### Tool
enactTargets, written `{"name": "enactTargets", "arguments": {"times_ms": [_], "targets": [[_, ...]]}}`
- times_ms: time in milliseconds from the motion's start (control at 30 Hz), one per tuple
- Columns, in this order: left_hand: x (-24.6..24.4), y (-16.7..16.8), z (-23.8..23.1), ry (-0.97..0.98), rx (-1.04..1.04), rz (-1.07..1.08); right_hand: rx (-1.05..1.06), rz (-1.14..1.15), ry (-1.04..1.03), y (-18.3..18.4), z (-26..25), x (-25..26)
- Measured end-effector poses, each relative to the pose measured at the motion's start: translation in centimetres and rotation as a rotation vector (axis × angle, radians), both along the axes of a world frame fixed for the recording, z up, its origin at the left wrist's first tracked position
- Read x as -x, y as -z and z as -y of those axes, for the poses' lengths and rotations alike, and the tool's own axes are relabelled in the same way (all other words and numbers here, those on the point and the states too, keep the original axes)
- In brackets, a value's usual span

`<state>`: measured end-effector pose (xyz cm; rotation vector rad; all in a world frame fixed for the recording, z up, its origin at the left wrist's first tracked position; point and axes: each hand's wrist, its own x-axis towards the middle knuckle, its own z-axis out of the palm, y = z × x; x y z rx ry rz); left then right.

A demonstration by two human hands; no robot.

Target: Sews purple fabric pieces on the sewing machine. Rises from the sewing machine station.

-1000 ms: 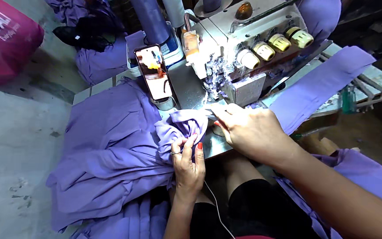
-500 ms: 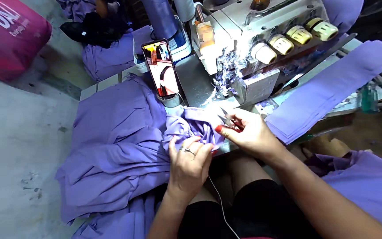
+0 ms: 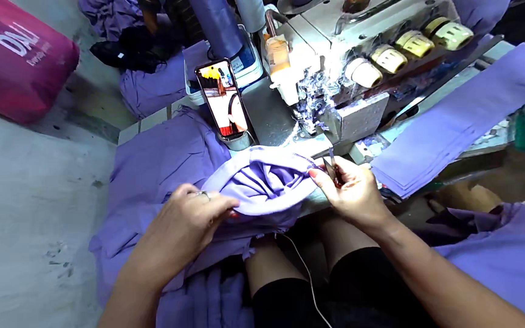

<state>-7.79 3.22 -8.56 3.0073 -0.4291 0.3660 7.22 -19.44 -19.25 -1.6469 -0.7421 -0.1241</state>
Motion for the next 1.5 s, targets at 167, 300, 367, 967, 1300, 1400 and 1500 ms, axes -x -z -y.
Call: {"name": "enactTargets", "arguments": {"times_ms": [167, 300, 367, 967, 1300, 1400, 1500], "targets": [[-5.5, -0.7, 2.5, 0.253, 0.05, -0.065, -0.053, 0.069, -0.069, 0.1, 0.0, 0.3], [-9.4, -0.4, 3.3, 0.364, 0.1, -0.19, -0.069, 0.135, -0.098, 0.0, 0.0, 0.3], [-10.1, 0.2, 3.0, 0.382, 0.085, -0.196, -0.103, 0.211, -0.111, 0.1, -0.1, 0.0], [-3.7, 5.3, 0.7, 0.082, 0.1, 0.384, 0.052, 0.557, -0.374, -0.5, 2.8, -1.8], [-3.9, 4.5, 0.6, 0.037, 0.111, 0.271, -0.119, 0.258, -0.454, 0.7, 2.4, -0.9], [-4.2, 4.1, 0.1, 0.051, 0.134, 0.178, -0.102, 0.242, -0.421, 0.8, 2.2, -0.6], [-4.6, 3.3, -0.5, 0.033, 0.287, 0.023, -0.086, 0.303, -0.325, 0.9, 1.9, -0.3]]}}
